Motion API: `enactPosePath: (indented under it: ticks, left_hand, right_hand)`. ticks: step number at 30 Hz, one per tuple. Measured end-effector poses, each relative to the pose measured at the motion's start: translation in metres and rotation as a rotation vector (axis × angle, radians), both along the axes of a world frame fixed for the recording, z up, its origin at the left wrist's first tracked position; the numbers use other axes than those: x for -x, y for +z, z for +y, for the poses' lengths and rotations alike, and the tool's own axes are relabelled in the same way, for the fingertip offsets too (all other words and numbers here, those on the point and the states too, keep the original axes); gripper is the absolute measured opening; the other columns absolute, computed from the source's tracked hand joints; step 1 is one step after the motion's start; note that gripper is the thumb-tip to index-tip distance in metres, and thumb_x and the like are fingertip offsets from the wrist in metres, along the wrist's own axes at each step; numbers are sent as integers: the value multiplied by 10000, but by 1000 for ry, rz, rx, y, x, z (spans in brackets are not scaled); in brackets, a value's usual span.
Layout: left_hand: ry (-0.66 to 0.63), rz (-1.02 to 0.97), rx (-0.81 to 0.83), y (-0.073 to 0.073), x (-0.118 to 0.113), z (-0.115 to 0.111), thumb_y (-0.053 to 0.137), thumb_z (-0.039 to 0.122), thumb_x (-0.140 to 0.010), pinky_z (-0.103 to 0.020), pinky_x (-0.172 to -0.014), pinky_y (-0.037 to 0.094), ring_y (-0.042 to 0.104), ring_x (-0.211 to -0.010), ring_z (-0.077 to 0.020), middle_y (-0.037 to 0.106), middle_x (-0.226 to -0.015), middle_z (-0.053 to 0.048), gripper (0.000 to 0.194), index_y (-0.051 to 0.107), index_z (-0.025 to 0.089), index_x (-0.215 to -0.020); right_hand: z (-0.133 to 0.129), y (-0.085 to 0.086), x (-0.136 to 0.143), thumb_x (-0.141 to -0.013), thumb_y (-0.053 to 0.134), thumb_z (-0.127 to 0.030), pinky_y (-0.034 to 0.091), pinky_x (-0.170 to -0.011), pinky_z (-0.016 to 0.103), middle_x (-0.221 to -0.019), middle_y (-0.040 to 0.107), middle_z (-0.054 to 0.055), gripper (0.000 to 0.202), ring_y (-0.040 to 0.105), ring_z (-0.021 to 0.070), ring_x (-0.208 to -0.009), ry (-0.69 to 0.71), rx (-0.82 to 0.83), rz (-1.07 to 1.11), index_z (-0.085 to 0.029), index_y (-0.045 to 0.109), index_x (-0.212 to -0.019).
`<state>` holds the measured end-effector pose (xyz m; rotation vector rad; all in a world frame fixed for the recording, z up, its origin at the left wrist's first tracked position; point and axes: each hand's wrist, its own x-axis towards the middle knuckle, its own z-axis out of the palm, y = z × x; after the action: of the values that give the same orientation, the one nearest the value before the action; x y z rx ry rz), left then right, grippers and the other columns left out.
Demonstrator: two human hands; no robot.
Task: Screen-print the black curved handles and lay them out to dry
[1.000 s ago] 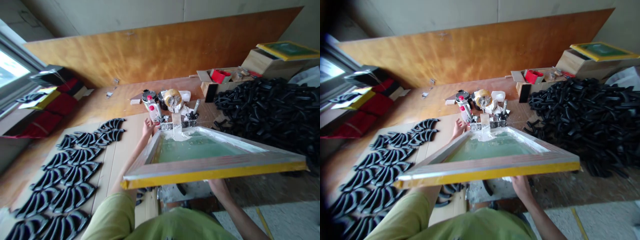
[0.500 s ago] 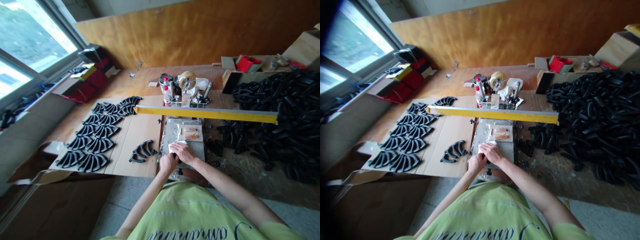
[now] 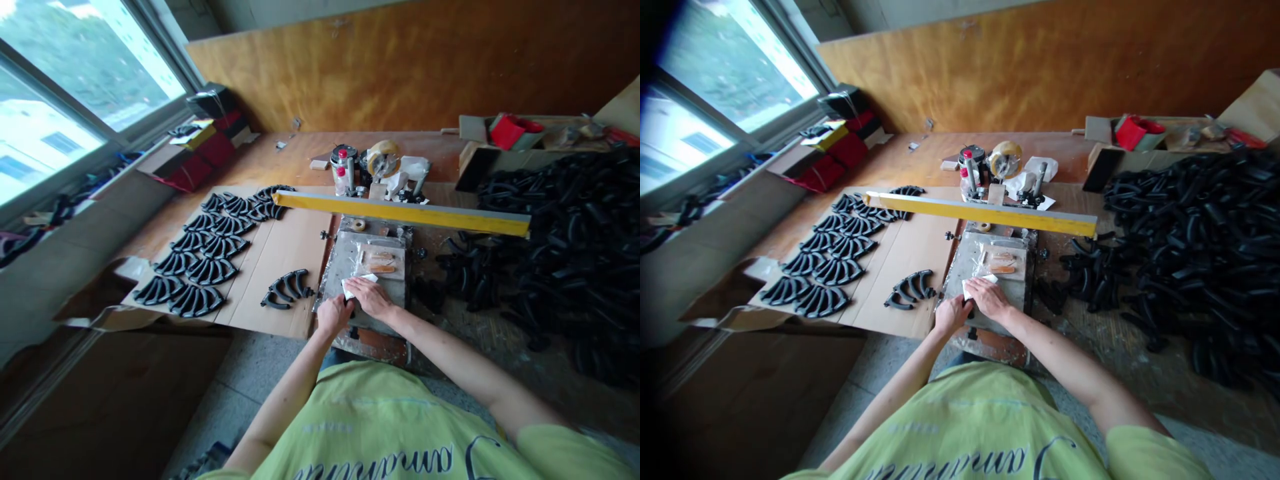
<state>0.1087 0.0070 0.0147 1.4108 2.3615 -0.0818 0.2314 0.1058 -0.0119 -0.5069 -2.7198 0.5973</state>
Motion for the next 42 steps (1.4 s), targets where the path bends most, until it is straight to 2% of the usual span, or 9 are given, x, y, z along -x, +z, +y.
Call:
enactPosePath:
  ticks: [9,16,19,21,26,29,33,35,42]
  left_hand:
    - [50,29,-3,-5,-4,-1,334,515,-929,-333,-743,485,700,-876,-264,737,-904,-132,474,695,211,-972]
    - [75,27,17,-1,-7,1,357,520,-926,-300,-720,461,704,-869,-253,745,-925,-133,456,684,212,-1004]
    - [72,31,30,-2,-8,2,363,502,-930,-294,-705,455,704,-861,-249,747,-907,-118,414,669,224,-968]
    - [76,40,38,-3,-7,2,352,499,-936,-289,-693,452,704,-851,-243,745,-878,-105,404,652,229,-919]
    - [69,36,56,-5,-5,3,344,497,-941,-269,-646,429,706,-837,-234,740,-832,-83,383,614,232,-882]
    - [79,25,75,-3,-6,5,342,481,-946,-267,-654,429,707,-864,-233,742,-836,-73,365,605,236,-882]
    - [108,2,119,-3,-5,8,353,460,-944,-271,-673,438,707,-882,-242,746,-837,-70,339,606,243,-883]
    - [128,-26,130,-3,-3,8,354,459,-942,-273,-664,436,707,-881,-247,745,-830,-65,345,609,248,-844]
    - [158,-435,-21,16,-51,20,359,494,-918,-251,-571,430,638,-598,-178,631,-580,-25,422,501,224,-626]
  right_hand:
    - [1,14,-51,-886,398,-50,434,-1072,455,-1318,598,139,470,525,264,-1275,-80,24,9,-140,611,-1295]
    - [-3,29,0,-915,449,-106,399,-1099,414,-1306,617,121,383,515,242,-1284,-4,19,25,-134,631,-1251]
    - [6,23,-9,-898,482,-128,440,-1046,376,-1202,686,85,322,587,234,-1197,16,97,-4,-177,691,-1138]
    - [27,16,-39,-887,484,-154,475,-982,338,-1150,711,46,323,641,221,-1100,-87,220,31,-234,703,-1110]
    - [134,2,-129,-845,472,-256,534,-737,325,-858,747,63,290,687,248,-804,-789,578,154,-189,724,-971]
    - [207,3,-142,-861,369,-243,543,-685,344,-919,729,115,384,678,256,-815,-1009,609,253,-111,665,-1067]
    - [276,14,-111,-871,459,-238,551,-782,328,-1168,675,109,446,665,206,-966,-766,895,481,-142,521,-1302]
    - [297,15,-103,-889,505,-260,523,-877,352,-1263,630,116,466,628,207,-1074,-618,855,387,-154,492,-1342]
    - [291,-31,-199,-875,600,-305,285,-1054,600,-1446,427,218,537,302,399,-1371,-993,282,-334,-163,490,-1380]
